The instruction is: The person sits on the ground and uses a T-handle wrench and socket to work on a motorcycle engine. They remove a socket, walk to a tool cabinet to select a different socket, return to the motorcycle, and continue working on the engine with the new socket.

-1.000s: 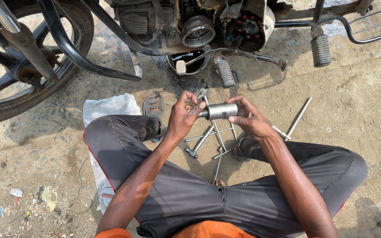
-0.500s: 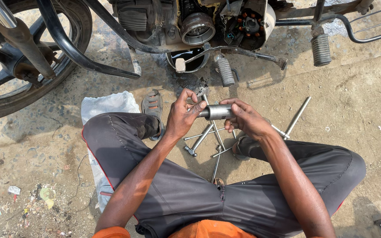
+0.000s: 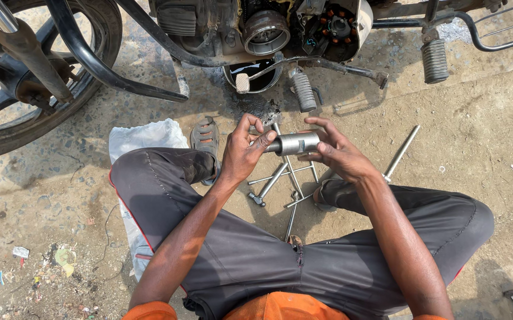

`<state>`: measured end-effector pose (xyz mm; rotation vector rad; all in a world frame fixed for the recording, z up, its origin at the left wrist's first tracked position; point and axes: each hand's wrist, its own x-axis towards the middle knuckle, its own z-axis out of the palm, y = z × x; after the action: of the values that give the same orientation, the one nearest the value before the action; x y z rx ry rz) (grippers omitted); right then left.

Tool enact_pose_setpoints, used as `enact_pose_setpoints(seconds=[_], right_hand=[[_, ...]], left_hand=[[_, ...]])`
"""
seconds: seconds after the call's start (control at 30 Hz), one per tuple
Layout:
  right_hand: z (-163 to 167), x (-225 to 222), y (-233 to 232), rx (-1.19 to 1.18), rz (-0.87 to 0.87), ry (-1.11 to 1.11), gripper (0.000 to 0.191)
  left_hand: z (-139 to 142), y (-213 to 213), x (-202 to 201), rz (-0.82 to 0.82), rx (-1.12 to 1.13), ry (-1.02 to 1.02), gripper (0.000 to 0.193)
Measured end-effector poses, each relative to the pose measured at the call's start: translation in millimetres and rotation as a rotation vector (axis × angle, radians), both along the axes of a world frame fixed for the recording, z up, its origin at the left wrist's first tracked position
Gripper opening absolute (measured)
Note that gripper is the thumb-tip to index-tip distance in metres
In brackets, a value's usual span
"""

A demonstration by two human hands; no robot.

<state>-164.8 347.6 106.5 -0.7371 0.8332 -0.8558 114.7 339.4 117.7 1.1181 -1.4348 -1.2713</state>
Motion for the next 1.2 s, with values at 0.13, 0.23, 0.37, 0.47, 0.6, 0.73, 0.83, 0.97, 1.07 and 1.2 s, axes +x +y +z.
enact_pose_setpoints(seconds=[0.13, 0.23, 0.37, 0.47, 0.6, 0.73, 0.83, 0.97, 1.07, 1.2], right_hand=[[-9.5, -4.3, 0.0, -0.161, 0.072, 0.0, 0.039], [-19.0, -5.6, -0.1, -0.129, 0.057, 0.074, 0.054], [-21.4, -3.0, -1.0, 0.178, -0.031, 0.053, 0.049], [-11.3, -0.8, -1.4, -0.403, 0.07, -0.04, 0.042], [8.1, 1.8, -1.2, -0.021, 0.062, 0.069, 0.042], [19.4, 6.2, 0.6, -0.292, 0.062, 0.027, 0.032], [20.0, 8.3, 0.7, -0.169, 0.088, 0.102, 0.045], [13.9, 5.7, 1.5, 0.008, 0.085, 0.094, 0.052], [7.9, 2.5, 3.3, -0.543, 0.089, -0.027, 0.061], [2.8, 2.1, 3.6, -0.092, 0.149, -0.021, 0.053]], left_hand=[[1.8, -0.1, -0.1, -0.021, -0.099, 0.022, 0.037], [1.5, -0.2, 0.3, 0.014, 0.125, -0.047, 0.037], [-0.6, 0.0, 1.4, -0.013, -0.056, 0.012, 0.035], [-1.4, 0.1, 2.2, -0.013, -0.006, 0.042, 0.034], [-0.1, -0.3, 2.0, -0.005, -0.029, 0.053, 0.034], [2.0, -0.2, 1.9, -0.025, -0.021, 0.063, 0.035], [2.0, -0.5, 1.7, -0.016, -0.043, 0.059, 0.034], [-0.3, 0.0, 2.3, -0.025, -0.021, 0.028, 0.034], [-1.8, 0.3, 1.9, -0.023, 0.024, 0.061, 0.033], [-1.3, -0.3, 1.2, -0.018, -0.043, 0.036, 0.032]])
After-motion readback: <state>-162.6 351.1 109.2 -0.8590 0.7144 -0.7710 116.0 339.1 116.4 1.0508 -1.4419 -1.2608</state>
